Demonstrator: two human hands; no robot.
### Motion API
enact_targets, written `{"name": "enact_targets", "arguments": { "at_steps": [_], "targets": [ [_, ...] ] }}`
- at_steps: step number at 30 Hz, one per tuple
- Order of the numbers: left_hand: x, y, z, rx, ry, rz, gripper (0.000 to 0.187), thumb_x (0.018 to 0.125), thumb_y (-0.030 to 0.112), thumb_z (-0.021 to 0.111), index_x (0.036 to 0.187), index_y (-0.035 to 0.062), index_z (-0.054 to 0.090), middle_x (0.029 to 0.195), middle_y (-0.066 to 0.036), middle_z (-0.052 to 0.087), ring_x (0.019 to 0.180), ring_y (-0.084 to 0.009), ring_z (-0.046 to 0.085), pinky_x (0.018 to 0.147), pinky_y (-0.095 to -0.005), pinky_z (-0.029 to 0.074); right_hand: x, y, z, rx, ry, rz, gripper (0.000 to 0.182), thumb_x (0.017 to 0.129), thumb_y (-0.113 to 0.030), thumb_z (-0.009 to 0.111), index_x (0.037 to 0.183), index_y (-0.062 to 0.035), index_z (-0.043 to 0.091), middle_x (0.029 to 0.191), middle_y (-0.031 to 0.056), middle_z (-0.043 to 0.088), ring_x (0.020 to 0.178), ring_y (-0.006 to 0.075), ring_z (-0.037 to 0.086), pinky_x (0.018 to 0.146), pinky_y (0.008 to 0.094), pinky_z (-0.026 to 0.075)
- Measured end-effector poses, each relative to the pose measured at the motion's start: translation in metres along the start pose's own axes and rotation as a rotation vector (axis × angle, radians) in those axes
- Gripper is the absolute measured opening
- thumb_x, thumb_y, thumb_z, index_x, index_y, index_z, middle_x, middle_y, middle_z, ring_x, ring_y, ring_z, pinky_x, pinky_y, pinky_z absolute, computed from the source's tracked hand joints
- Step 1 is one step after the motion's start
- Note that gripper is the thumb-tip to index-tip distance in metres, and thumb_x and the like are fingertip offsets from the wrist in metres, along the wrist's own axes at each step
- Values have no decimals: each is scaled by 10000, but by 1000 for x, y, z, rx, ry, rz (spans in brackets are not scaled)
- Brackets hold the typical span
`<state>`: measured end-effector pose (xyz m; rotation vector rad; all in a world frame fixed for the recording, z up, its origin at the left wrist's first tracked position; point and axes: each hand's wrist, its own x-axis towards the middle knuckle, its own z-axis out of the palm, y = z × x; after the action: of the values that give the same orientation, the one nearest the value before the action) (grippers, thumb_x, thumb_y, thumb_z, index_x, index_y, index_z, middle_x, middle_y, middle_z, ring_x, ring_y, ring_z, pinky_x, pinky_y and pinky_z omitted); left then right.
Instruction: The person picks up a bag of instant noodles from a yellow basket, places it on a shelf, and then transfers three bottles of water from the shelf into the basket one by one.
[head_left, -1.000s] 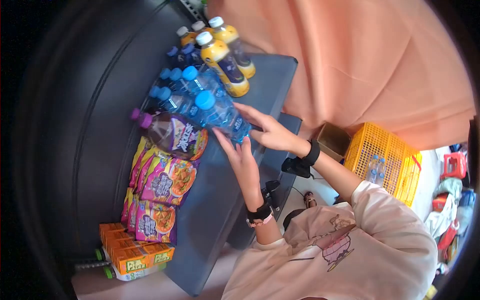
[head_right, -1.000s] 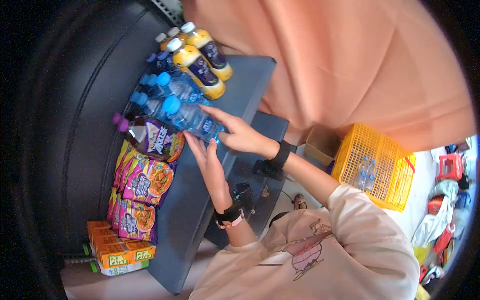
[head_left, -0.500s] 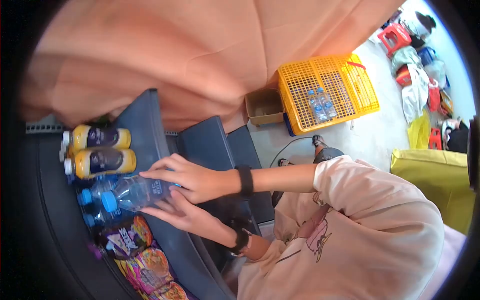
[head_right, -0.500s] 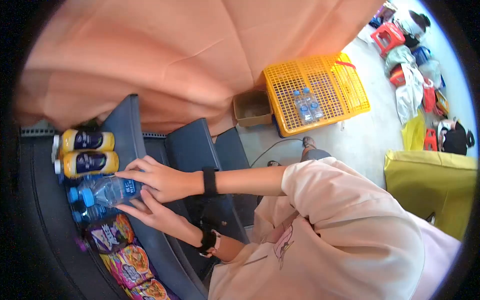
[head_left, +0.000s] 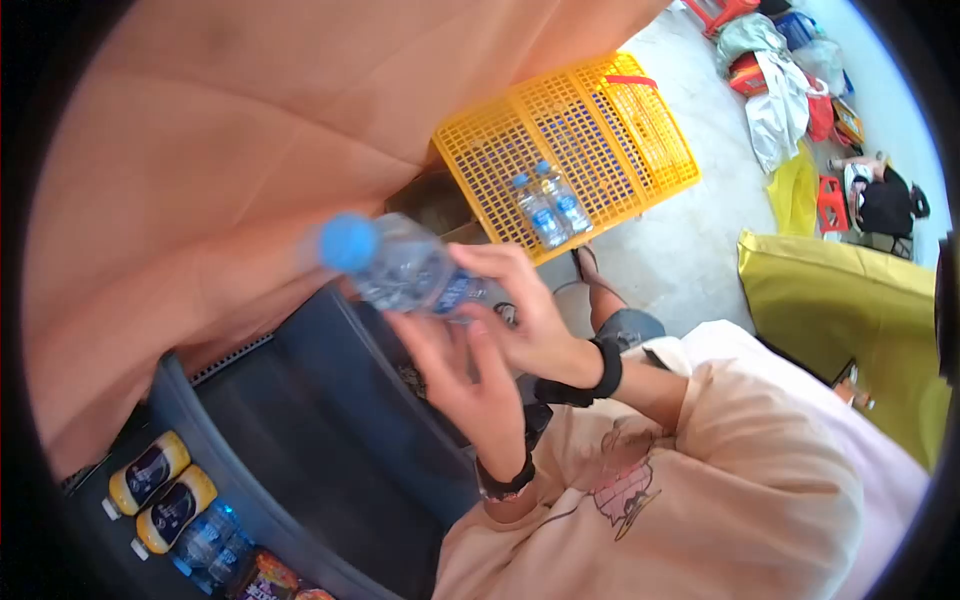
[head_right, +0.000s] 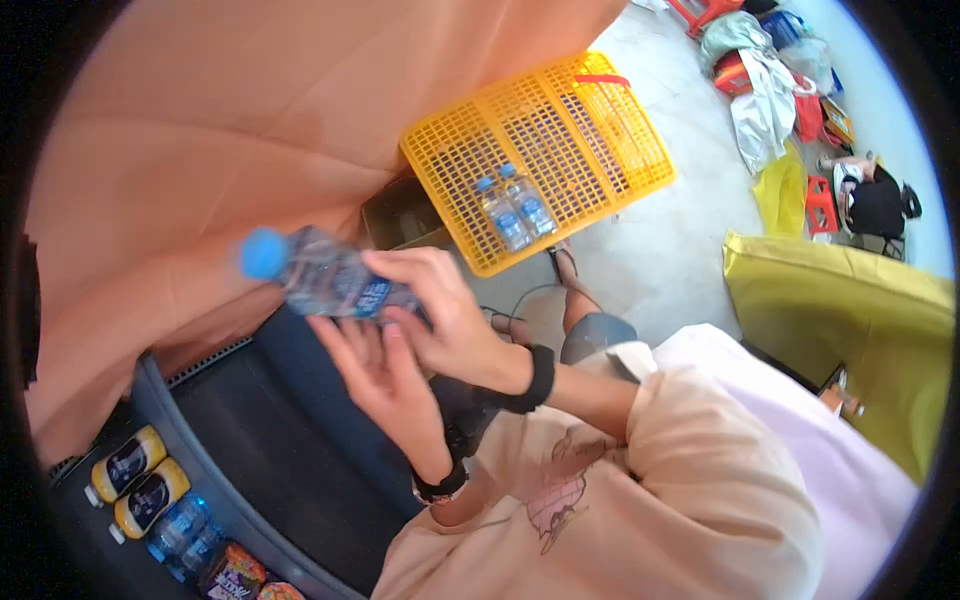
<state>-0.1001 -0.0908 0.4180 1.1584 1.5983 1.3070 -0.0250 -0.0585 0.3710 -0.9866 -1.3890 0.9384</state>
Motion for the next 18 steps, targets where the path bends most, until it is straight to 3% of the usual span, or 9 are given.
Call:
{"name": "enact_targets", "arguments": {
  "at_steps": [1, 3, 4, 5, 8, 10, 11, 14, 18],
  "targets": [
    [4, -6, 20, -35, -67, -5, 670, 902, -25, 468, 1449, -22, 82, 1417, -256, 313, 1284, -291, 371, 1042, -358, 319, -6, 15, -14, 16, 69, 86, 546, 727, 76, 594, 1252, -39, 496, 1218, 132, 508, 1098, 306, 480, 951, 367, 375],
    [3, -23, 56, -23, -139, -200, 678, 899, -28, 470, 1454, -7, 81, 1418, -242, 324, 1282, -265, 379, 1030, -331, 327, -15, 42, -45, -6, 172, 188, 563, 694, 116, 603, 1228, -28, 496, 1210, 152, 507, 1109, 295, 490, 955, 360, 377],
    [5, -39, 73, 6, -129, -170, 717, 852, 54, 579, 1448, 22, 180, 1270, -204, 518, 1141, -246, 542, 895, -332, 465, -18, 54, -62, -63, 177, 241, 550, 702, 119, 594, 1224, -21, 492, 1210, 151, 505, 1117, 290, 489, 964, 361, 374],
    [5, -55, 92, 7, -126, -93, 705, 852, 70, 585, 1441, 15, 201, 1194, -200, 573, 1066, -234, 589, 866, -323, 479, -22, 65, -77, -125, 185, 295, 537, 710, 122, 586, 1220, -13, 488, 1210, 150, 503, 1125, 285, 488, 973, 361, 371],
    [2, -88, 133, 106, -226, -159, 703, 862, 107, 582, 1441, 12, 195, 1170, -207, 582, 1028, -239, 610, 854, -315, 484, -39, 101, -113, -31, 269, 461, 515, 739, 129, 555, 1228, -3, 466, 1221, 129, 493, 1137, 250, 485, 991, 347, 363],
    [1, -106, 161, -87, -363, -377, 685, 885, 13, 524, 1452, 13, 141, 1372, -203, 416, 1209, -217, 468, 929, -293, 427, -45, 123, -136, -17, 270, 533, 513, 752, 126, 542, 1240, -3, 453, 1225, 117, 489, 1137, 232, 480, 987, 339, 368],
    [3, -114, 175, -81, -364, -404, 685, 885, 13, 524, 1452, 13, 141, 1372, -203, 416, 1209, -217, 468, 929, -293, 427, -46, 132, -147, -6, 284, 582, 511, 764, 124, 530, 1251, -2, 440, 1230, 105, 484, 1138, 214, 476, 983, 331, 374],
    [12, -123, 208, 208, -481, -529, 718, 858, 135, 583, 1436, -4, 181, 1211, -226, 557, 1059, -245, 599, 823, -304, 485, -50, 154, -179, -49, 238, 729, 511, 774, 111, 526, 1261, -9, 432, 1244, 92, 480, 1065, 185, 489, 926, 328, 414],
    [7, -174, 242, 202, -494, -523, 718, 846, 159, 589, 1428, -5, 203, 1142, -234, 590, 990, -285, 626, 797, -323, 490, -53, 194, -206, -124, 216, 919, 495, 791, 97, 511, 1263, -34, 444, 1242, 84, 489, 995, 174, 497, 872, 314, 431]
  ]
}}
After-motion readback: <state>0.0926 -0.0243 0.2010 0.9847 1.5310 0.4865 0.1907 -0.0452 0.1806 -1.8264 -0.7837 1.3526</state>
